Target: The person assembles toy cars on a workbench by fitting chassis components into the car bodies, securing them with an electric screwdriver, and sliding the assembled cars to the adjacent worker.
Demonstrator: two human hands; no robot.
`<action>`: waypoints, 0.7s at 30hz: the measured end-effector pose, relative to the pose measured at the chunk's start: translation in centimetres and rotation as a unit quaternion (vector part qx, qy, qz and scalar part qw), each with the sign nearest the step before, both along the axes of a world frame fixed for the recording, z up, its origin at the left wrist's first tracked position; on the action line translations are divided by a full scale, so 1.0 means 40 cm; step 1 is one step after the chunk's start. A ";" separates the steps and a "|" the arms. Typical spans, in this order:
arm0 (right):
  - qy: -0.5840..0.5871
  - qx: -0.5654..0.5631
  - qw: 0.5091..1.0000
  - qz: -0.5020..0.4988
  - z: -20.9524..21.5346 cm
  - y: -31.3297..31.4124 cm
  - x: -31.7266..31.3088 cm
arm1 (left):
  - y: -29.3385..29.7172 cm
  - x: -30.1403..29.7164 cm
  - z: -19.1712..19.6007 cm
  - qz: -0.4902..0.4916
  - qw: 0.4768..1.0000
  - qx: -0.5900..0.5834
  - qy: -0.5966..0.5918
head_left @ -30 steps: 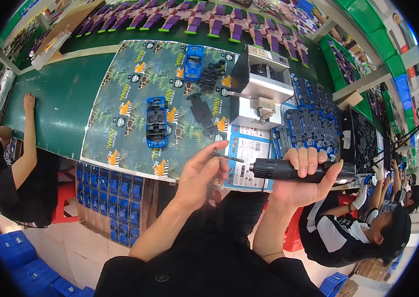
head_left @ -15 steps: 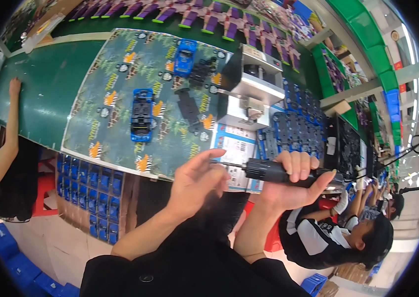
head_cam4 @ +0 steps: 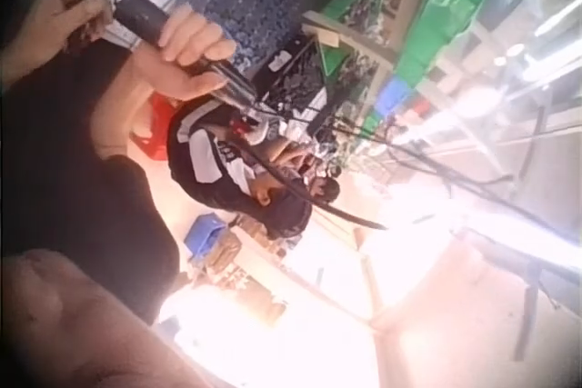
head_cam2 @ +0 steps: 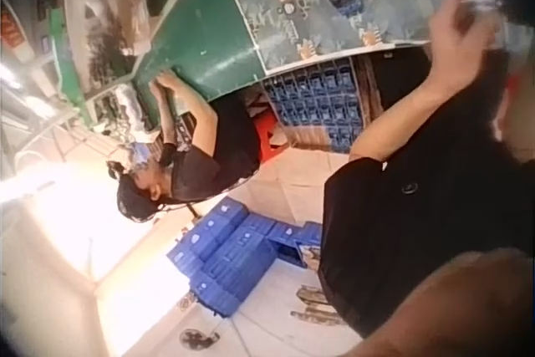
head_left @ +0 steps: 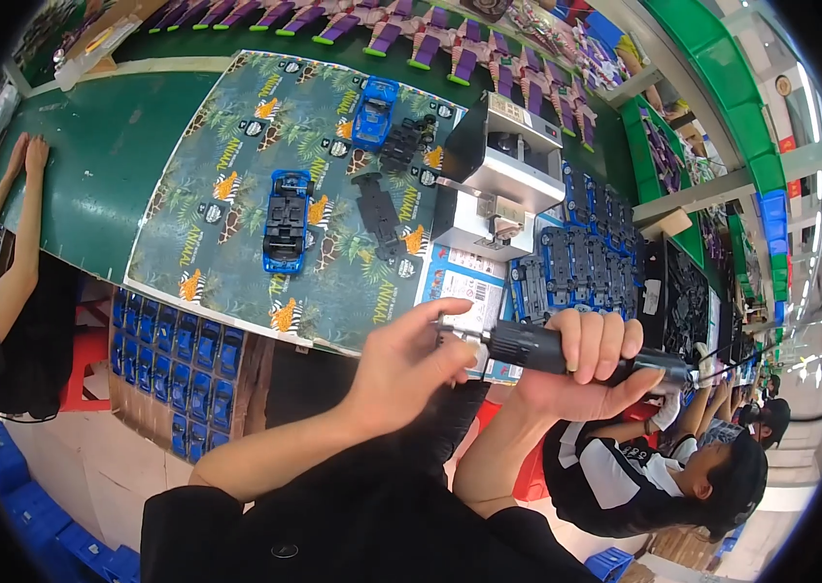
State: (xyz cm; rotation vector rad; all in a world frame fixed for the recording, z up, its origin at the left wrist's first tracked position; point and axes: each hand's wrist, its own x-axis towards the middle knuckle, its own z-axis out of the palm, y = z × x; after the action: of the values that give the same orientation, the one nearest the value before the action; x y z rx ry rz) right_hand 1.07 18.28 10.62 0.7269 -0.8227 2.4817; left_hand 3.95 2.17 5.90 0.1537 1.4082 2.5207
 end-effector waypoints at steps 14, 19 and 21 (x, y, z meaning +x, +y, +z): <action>-0.126 -0.208 0.966 0.088 0.032 0.029 0.019 | -0.008 -0.078 -0.030 0.235 0.797 -0.256 0.494; -0.145 -0.224 0.959 0.093 0.045 0.026 0.017 | -0.017 -0.055 -0.014 0.184 0.863 -0.219 0.417; -0.137 -0.205 0.966 0.073 0.041 0.023 0.013 | -0.015 -0.025 -0.018 0.114 0.924 -0.180 0.318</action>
State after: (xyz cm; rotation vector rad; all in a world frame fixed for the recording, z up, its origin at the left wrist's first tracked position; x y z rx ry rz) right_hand 1.59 19.20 12.25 0.3123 -0.3249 2.7980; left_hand 2.97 1.59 5.16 0.8430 2.2190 2.4312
